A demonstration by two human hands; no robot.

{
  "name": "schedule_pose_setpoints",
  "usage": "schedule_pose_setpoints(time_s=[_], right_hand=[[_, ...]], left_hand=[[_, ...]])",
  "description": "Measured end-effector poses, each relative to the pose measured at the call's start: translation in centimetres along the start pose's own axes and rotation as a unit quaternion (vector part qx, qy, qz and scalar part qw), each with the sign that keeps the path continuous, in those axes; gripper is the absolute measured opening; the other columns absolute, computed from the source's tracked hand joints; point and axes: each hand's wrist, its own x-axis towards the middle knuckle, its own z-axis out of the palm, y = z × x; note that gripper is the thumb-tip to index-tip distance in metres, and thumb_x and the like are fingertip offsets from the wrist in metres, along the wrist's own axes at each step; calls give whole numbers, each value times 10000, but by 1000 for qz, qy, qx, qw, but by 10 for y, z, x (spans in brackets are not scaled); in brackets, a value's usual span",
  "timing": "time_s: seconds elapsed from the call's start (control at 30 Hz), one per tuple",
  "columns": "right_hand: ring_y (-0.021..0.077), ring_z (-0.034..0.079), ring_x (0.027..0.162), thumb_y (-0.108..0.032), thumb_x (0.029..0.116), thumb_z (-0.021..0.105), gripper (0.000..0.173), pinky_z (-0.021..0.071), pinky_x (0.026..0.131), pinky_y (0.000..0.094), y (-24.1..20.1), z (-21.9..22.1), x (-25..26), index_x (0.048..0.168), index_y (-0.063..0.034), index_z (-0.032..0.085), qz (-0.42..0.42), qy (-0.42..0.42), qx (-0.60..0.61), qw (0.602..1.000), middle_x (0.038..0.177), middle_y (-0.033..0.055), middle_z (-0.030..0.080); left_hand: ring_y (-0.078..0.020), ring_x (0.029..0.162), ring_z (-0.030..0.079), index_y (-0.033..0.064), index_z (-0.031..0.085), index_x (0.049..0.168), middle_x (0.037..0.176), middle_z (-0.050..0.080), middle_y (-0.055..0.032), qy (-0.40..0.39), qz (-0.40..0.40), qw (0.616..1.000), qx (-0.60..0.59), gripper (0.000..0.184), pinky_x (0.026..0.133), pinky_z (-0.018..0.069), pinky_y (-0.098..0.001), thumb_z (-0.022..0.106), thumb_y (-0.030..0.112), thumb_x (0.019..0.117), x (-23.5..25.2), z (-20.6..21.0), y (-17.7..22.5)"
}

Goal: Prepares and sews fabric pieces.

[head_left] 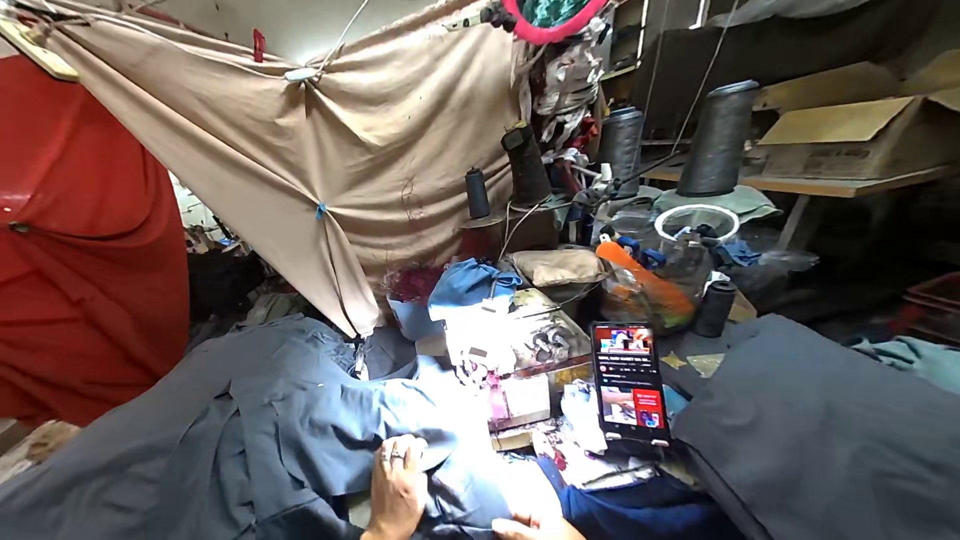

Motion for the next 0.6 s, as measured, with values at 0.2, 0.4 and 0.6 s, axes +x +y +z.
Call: schedule_pose_setpoints(time_s=[0.2,0.4,0.6], right_hand=[[26,674,726,-133,954,686,89,566,728,250,5,-8,3,905,-93,748,-6,7,-19,1000,798,-55,736],[-6,647,683,-141,956,683,104,539,676,211,7,-10,1,882,-111,751,-9,-10,-16,1000,771,-72,727],[-5,613,647,-160,940,705,142,516,652,223,12,-12,-1,807,-118,734,-5,4,-47,999,721,-85,695]], left_hand=[[-243,874,749,54,782,945,910,759,-97,-76,-58,989,-117,210,806,613,-429,615,180,962,48,-65,1],[-177,724,721,84,785,957,856,749,-75,-154,37,965,-212,195,639,604,-348,669,239,983,51,-96,66],[-238,664,718,67,787,892,806,732,-115,-160,-3,977,-142,154,568,591,-384,699,184,937,15,-70,96]])
